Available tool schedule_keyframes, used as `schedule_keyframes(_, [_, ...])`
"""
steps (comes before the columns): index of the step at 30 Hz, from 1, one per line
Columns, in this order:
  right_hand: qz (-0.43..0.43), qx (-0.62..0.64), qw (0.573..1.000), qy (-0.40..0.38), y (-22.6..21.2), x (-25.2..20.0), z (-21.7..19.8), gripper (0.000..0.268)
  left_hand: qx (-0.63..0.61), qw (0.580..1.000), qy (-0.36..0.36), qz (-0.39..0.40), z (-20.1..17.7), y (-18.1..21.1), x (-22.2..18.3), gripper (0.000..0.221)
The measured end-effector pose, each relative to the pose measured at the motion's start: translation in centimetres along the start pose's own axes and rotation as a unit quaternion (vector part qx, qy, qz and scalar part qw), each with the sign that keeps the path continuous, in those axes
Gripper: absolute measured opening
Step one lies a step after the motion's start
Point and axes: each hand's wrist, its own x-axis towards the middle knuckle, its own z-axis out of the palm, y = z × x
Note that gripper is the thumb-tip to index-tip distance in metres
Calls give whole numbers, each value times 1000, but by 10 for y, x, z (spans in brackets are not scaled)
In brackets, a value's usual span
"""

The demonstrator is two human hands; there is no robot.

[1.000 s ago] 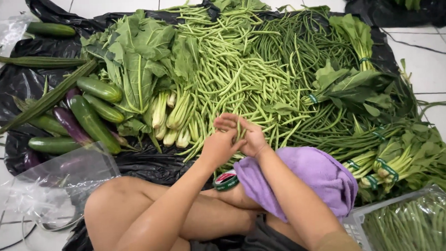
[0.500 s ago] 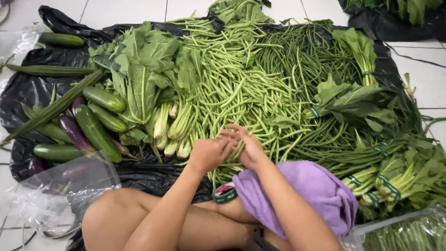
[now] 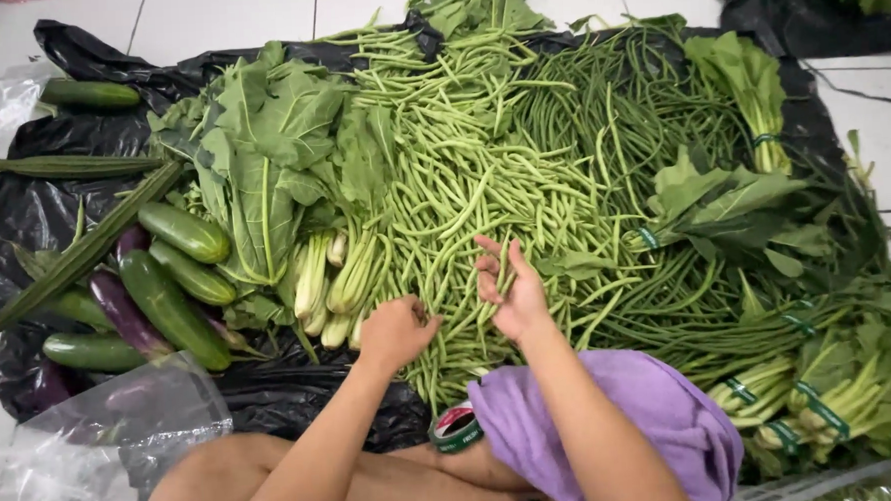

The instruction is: Bundling long green beans with tape and packing them into plastic bags for distribution.

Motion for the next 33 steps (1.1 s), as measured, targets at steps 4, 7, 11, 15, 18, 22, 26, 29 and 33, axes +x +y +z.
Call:
schedule_keyframes(4, [10, 22, 1000, -15, -6, 7, 6, 63, -21, 1000, 17, -15, -2, 4, 1, 33])
schedule_keyframes(7, [28, 82, 996, -12, -15, 8, 9, 66, -72, 995, 47, -57, -39, 34, -19, 33])
schedule_keyframes(11, [49, 155, 985, -51, -26, 2, 29, 71, -104, 987, 102, -62, -43, 30, -14, 27])
schedule_keyframes(15, [62, 157, 985, -31, -32, -5, 53, 82, -292, 927, 213, 96, -31, 30, -11, 10])
schedule_keyframes(18, [67, 148, 986, -37, -24, -6, 56, 85, -334, 903, 226, 148, -16, 32, -6, 11])
schedule_keyframes(22, [45, 15, 994, -95, 14, -10, 50, 62, -273, 910, 231, 211, 5, 37, -7, 12])
schedule_keyframes(26, [30, -28, 995, -91, 26, -12, 46, 51, -260, 909, 216, 244, -4, 45, -20, 15])
schedule_keyframes(29, [9, -38, 997, -74, 7, -7, 47, 48, -237, 899, 255, 267, -16, 34, -16, 23])
schedule_keyframes(33, [7, -12, 1000, -21, -12, -11, 40, 38, -73, 989, 113, 60, -8, 2, -5, 26])
